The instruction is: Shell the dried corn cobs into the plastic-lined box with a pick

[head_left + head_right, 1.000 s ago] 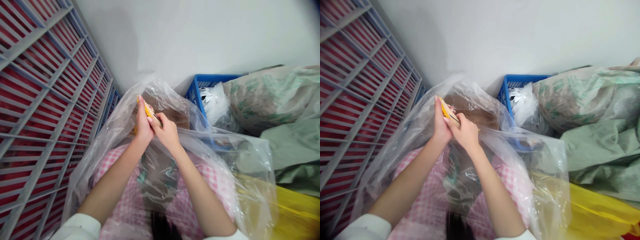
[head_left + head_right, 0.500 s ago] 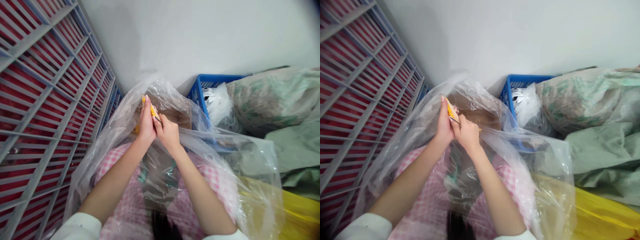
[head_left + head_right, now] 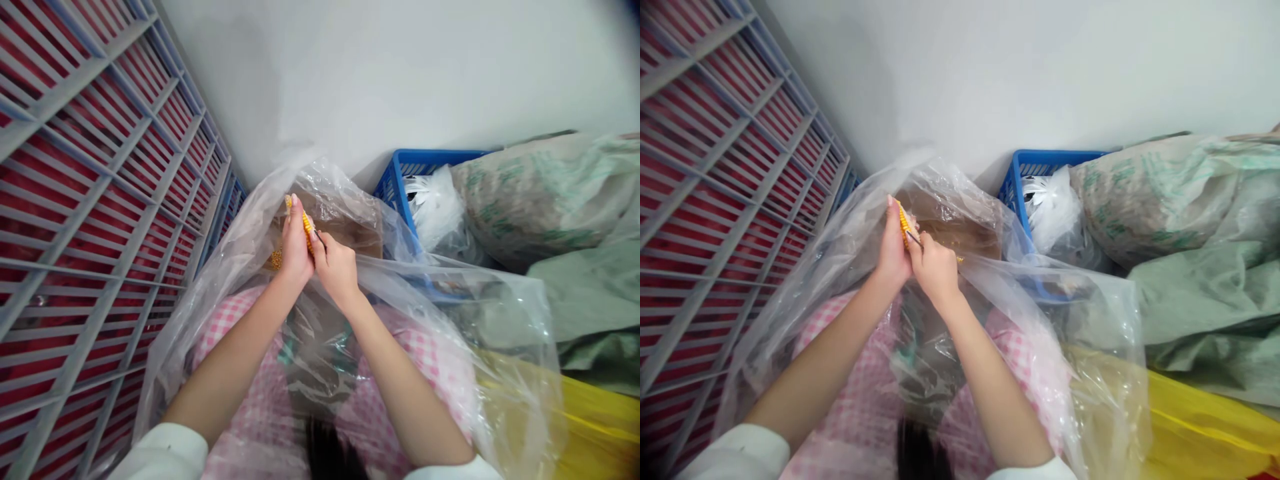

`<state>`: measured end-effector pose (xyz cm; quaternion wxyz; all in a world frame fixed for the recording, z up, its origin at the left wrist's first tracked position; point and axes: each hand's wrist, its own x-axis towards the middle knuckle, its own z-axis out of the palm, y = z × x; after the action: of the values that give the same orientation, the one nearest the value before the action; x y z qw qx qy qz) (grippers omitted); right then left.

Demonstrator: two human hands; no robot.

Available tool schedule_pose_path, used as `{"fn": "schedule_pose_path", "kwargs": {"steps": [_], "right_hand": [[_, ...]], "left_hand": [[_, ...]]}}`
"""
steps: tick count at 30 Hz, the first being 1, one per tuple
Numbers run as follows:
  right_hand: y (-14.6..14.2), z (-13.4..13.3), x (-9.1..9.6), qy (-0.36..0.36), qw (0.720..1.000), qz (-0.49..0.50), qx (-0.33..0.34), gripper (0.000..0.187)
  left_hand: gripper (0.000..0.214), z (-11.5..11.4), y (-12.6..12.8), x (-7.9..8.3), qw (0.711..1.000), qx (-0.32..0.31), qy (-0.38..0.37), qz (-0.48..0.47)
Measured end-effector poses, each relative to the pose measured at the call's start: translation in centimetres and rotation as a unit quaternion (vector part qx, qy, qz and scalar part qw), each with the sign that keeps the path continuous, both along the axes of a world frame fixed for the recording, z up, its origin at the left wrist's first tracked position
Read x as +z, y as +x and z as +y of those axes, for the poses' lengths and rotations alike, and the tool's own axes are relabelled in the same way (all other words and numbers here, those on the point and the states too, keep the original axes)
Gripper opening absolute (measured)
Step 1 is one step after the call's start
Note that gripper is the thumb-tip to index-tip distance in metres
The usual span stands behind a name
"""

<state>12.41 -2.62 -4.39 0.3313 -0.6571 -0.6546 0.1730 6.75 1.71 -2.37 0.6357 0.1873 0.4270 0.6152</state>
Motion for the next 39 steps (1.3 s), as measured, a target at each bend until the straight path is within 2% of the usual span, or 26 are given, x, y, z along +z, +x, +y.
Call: {"fn": "schedule_pose_path", "kwargs": {"steps": [4,10,13,19,21,26,28,32,35,39], "right_hand": [[0.0,-0.1,0.0,-0.009,1.000,0.007,-0.001,0.044],[0.5,0.0,0.8,-0.018,0.997,0.071,-0.010,0.041],[0.9,0.2,1.2,-0.034,0.995,0.092,-0.009,0.038],[1.2,0.5,1.4,-0.043,0.985,0.158,0.047,0.039],[1.2,0.3,1.6,-0.040,0.988,0.144,0.040,0.041],[0.9,-0.3,2.0,-0.028,0.999,0.044,-0.006,0.047],[0.7,-0.5,2.1,-0.022,1.000,0.011,-0.010,0.047],[0.1,-0.8,1.9,-0.024,1.000,-0.014,0.001,0.047],[-0.2,-1.0,1.6,-0.032,0.999,0.004,0.021,0.048],[-0.2,-1.1,1.3,-0.027,0.999,0.022,0.035,0.045]], "left_hand": [[0.039,0.0,0.0,-0.2,1.000,-0.003,-0.003,0.002],[0.037,0.0,0.0,0.0,1.000,0.000,0.013,-0.007],[0.036,-0.2,-0.1,0.6,0.999,-0.030,0.000,-0.030],[0.026,-0.2,-0.3,1.4,0.995,-0.097,0.028,-0.014],[0.023,0.0,-0.4,1.3,0.995,-0.095,0.028,-0.001],[0.021,1.2,-1.3,1.7,0.996,-0.010,0.060,0.065],[0.024,1.6,-1.8,2.1,0.997,-0.033,0.020,0.063],[0.035,1.9,-2.2,2.8,0.992,-0.103,-0.070,-0.009],[0.037,1.7,-2.1,2.8,0.992,-0.092,-0.077,-0.047],[0.033,1.5,-2.1,2.6,0.993,-0.084,-0.069,-0.047]]}}
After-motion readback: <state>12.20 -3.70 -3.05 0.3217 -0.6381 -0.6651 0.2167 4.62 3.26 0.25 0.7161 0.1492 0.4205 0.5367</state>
